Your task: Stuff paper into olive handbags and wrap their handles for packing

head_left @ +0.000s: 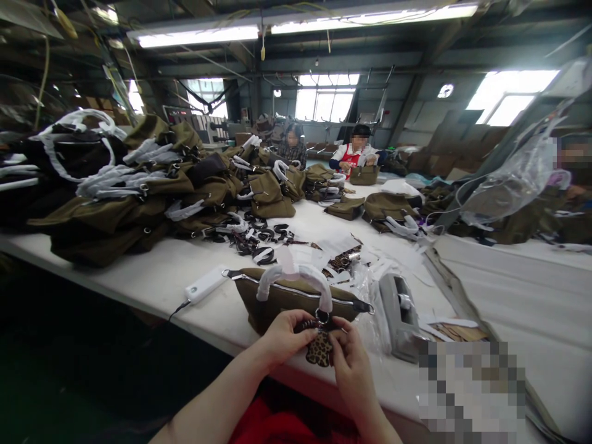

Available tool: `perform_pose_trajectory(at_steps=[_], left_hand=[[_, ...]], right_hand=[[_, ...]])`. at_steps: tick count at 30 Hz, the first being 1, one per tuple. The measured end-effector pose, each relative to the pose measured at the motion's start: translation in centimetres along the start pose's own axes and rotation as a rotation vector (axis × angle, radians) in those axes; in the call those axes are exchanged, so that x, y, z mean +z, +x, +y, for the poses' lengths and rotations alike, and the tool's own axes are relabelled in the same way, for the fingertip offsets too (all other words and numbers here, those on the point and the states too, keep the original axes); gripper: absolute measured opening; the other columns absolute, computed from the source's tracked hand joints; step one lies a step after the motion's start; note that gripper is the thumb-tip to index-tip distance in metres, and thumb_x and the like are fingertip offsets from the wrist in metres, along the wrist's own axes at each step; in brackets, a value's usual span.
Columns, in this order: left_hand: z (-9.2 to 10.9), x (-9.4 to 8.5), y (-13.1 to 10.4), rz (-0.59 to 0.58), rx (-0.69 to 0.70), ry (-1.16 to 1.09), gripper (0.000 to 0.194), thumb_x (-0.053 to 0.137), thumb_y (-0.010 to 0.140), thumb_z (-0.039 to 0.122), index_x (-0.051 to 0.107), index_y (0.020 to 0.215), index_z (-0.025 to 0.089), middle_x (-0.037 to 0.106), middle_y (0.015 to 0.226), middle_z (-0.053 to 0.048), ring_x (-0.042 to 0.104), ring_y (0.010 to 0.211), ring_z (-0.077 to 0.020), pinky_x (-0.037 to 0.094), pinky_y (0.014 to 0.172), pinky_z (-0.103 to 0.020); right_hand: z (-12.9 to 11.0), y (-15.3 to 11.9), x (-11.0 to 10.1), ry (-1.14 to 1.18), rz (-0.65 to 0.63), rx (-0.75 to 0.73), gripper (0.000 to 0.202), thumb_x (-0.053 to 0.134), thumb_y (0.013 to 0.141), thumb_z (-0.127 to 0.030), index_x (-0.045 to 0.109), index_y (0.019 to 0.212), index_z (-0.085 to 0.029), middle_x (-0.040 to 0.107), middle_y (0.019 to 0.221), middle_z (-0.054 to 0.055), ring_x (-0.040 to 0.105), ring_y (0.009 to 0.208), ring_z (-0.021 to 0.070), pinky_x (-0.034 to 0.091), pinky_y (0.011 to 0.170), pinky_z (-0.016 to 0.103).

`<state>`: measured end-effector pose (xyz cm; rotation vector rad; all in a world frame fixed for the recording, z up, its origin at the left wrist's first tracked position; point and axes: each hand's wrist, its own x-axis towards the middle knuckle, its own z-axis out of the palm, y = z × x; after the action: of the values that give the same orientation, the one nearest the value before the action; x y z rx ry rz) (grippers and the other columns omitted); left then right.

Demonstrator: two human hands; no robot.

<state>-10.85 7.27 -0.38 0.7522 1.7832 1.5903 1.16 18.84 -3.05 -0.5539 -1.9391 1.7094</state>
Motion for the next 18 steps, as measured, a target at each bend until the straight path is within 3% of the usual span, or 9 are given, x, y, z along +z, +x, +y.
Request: perform_pose_trajectory(at_steps=[5,8,11,14,18], left_hand=[[-0.4,-0.2,0.0,-0.013,0.024,0.015,0.025,0.068,0.074,0.029,0.070,0.092,0.012,0.070,0.085,-0.005,0.062,0.078,-0.0175,0.048,0.075,-0.027],[-0.3,-0.2,-0.2,0.000,0.057,0.077,0.024,0.066,0.075,0.026,0.070,0.094,0.012,0.071,0.089,-0.006,0.064,0.083,-0.0192,0.049,0.078,-0.028],[0.4,-0.2,-0.8,-0.013,0.115,0.226,0.020,0.063,0.078,0.023,0.070,0.094,0.014,0.072,0.089,-0.005,0.065,0.082,-0.0194,0.049,0.077,-0.027],[1.7,0.0,-1.8,-0.037,0.241,0.441,0.018,0.058,0.084,0.022,0.070,0.096,0.019,0.072,0.091,-0.003,0.065,0.082,-0.0190,0.046,0.076,-0.028],[3.0,0.5,-2.4,0.135,0.349,0.667,0.029,0.042,0.095,0.026,0.069,0.088,0.019,0.068,0.088,-0.006,0.061,0.085,-0.0196,0.043,0.079,-0.030]], right_hand=[[0.4,0.8,-0.5,-0.082,-0.118,-0.067,0.046,0.048,0.092,-0.040,0.042,0.132,-0.019,0.067,0.087,0.005,0.057,0.065,0.0152,0.046,0.055,0.025],[-0.1,1.2,-0.9,-0.084,-0.166,-0.037,0.046,0.044,0.094,-0.043,0.043,0.133,-0.019,0.064,0.077,0.002,0.052,0.054,0.0133,0.044,0.050,0.025],[-1.2,1.0,-1.0,-0.075,-0.190,-0.021,0.045,0.042,0.095,-0.045,0.044,0.132,-0.019,0.061,0.072,0.000,0.053,0.053,0.0136,0.045,0.048,0.024],[-1.9,0.8,-0.9,-0.107,-0.228,-0.075,0.047,0.046,0.093,-0.039,0.038,0.135,-0.019,0.065,0.081,0.002,0.061,0.063,0.0158,0.052,0.057,0.027],[-1.6,0.9,-0.6,-0.242,-0.190,-0.151,0.047,0.045,0.093,-0.029,0.035,0.137,-0.020,0.068,0.094,0.005,0.065,0.080,0.0177,0.054,0.073,0.030]])
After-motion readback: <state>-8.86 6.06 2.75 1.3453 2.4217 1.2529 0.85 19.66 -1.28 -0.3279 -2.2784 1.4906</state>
